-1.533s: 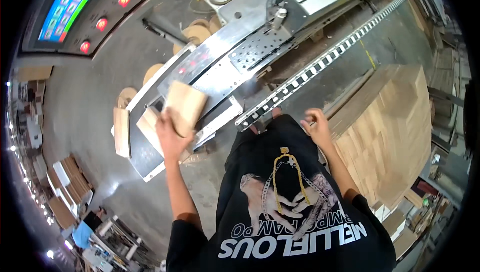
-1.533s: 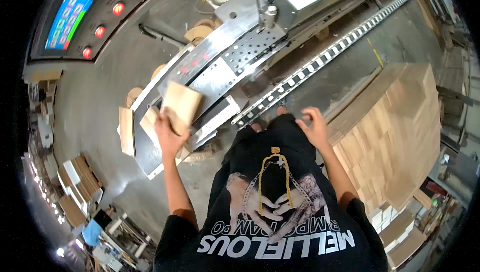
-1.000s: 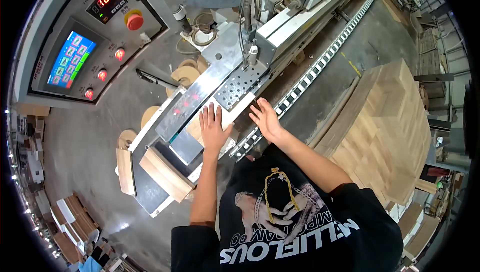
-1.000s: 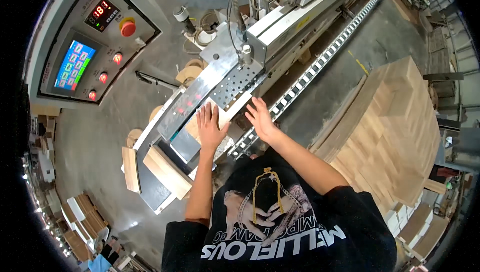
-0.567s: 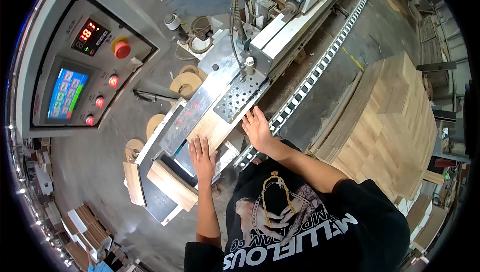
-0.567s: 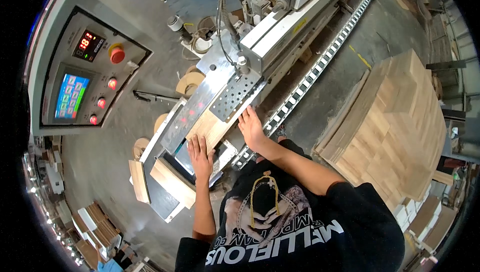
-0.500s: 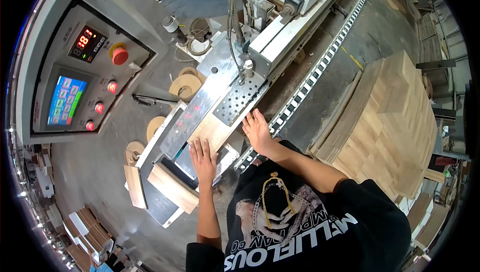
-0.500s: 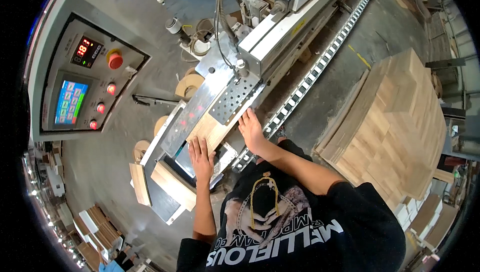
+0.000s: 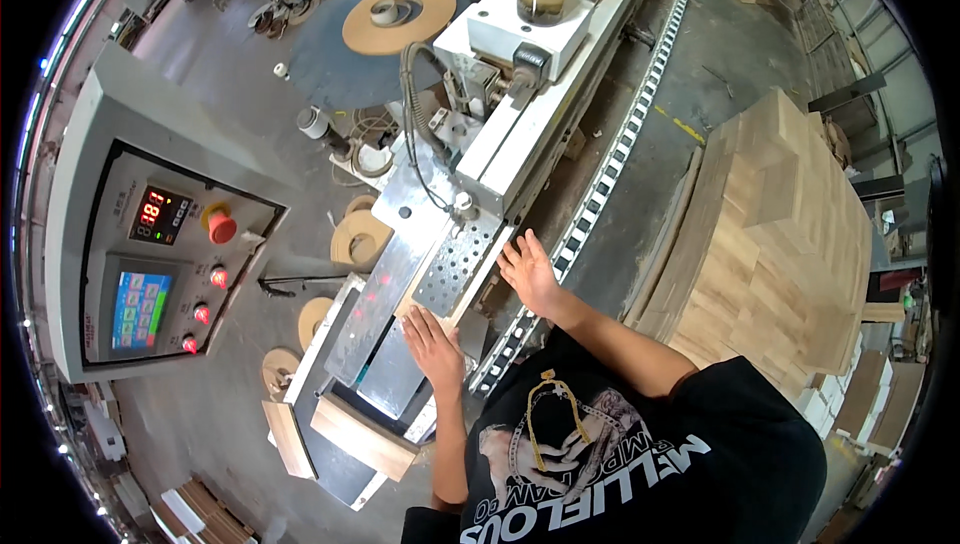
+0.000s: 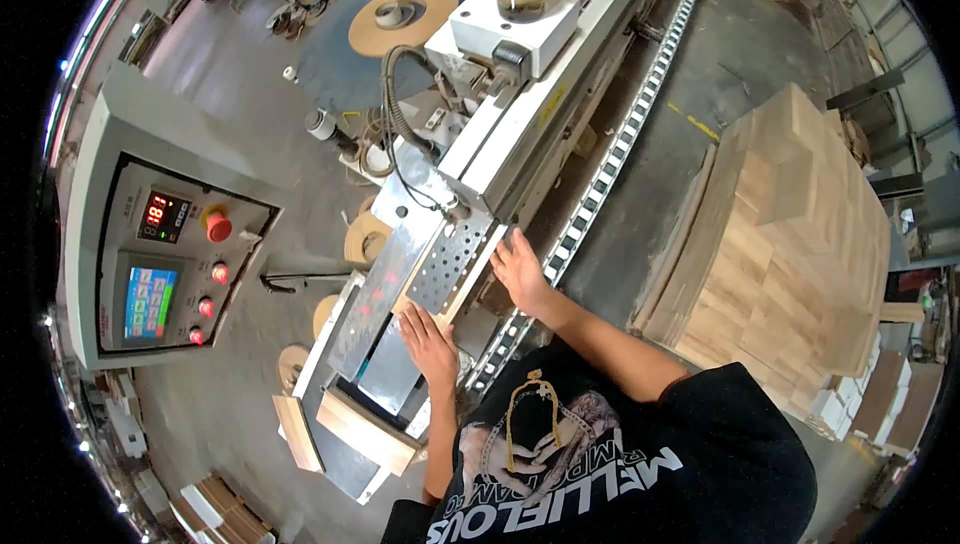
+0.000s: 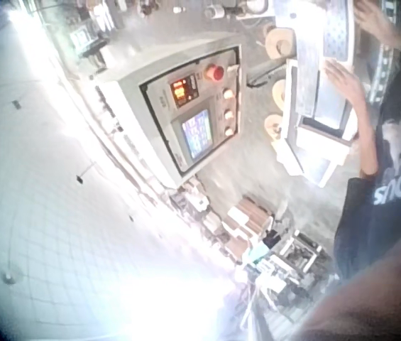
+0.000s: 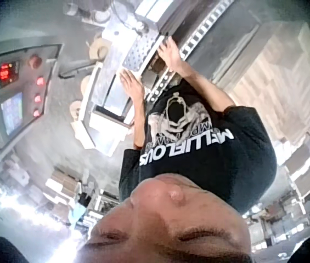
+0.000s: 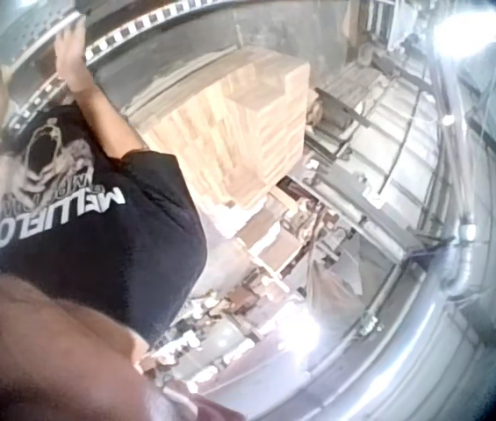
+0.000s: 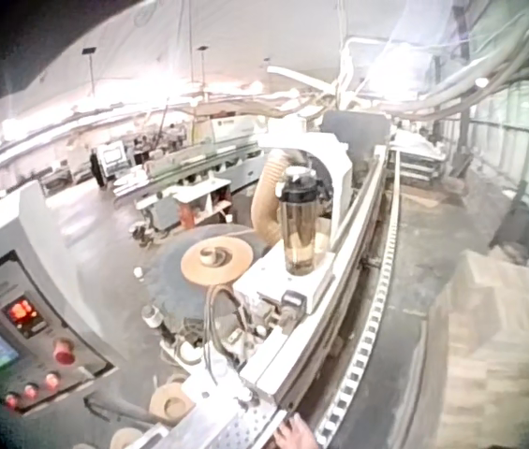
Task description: The person picks up wooden panels from a stack, feeds them into an edge banding machine, and then gestures while explaining the process.
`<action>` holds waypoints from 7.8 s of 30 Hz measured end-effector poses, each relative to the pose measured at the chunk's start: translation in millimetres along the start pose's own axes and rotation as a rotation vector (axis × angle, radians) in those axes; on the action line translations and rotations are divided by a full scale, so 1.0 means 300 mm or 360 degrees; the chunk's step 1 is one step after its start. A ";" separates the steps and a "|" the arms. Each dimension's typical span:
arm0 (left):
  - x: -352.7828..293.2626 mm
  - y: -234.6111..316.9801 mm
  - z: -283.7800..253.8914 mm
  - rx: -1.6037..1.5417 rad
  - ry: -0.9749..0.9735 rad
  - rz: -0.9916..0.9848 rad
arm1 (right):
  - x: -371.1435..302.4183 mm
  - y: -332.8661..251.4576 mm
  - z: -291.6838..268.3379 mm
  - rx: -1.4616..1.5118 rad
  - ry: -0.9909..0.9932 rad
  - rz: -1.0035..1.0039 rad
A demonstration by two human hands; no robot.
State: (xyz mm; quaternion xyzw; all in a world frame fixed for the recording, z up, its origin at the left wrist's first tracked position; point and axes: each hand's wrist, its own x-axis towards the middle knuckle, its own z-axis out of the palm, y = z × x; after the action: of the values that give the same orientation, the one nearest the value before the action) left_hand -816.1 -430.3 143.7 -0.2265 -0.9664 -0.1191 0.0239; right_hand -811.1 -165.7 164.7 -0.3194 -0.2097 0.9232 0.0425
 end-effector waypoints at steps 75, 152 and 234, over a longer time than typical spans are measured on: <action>-0.198 -0.134 -0.142 -0.0401 0.0087 -0.0135 | -1.289 -0.156 0.762 0.1131 -0.1460 0.0446; -0.188 -0.239 -0.112 0.0059 -0.0075 -0.0093 | -0.200 0.361 0.143 -0.0207 -0.0174 0.0132; -0.791 -0.775 -0.103 0.0106 0.0056 -0.2181 | -0.742 -0.083 0.297 -0.1287 -0.0953 -0.0781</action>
State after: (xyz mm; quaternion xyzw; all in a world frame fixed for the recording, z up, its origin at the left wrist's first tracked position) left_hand -706.6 -742.2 98.9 0.4388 -0.8943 -0.0812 -0.0342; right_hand -690.3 -222.6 365.4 0.0241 -0.6182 0.7826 0.0689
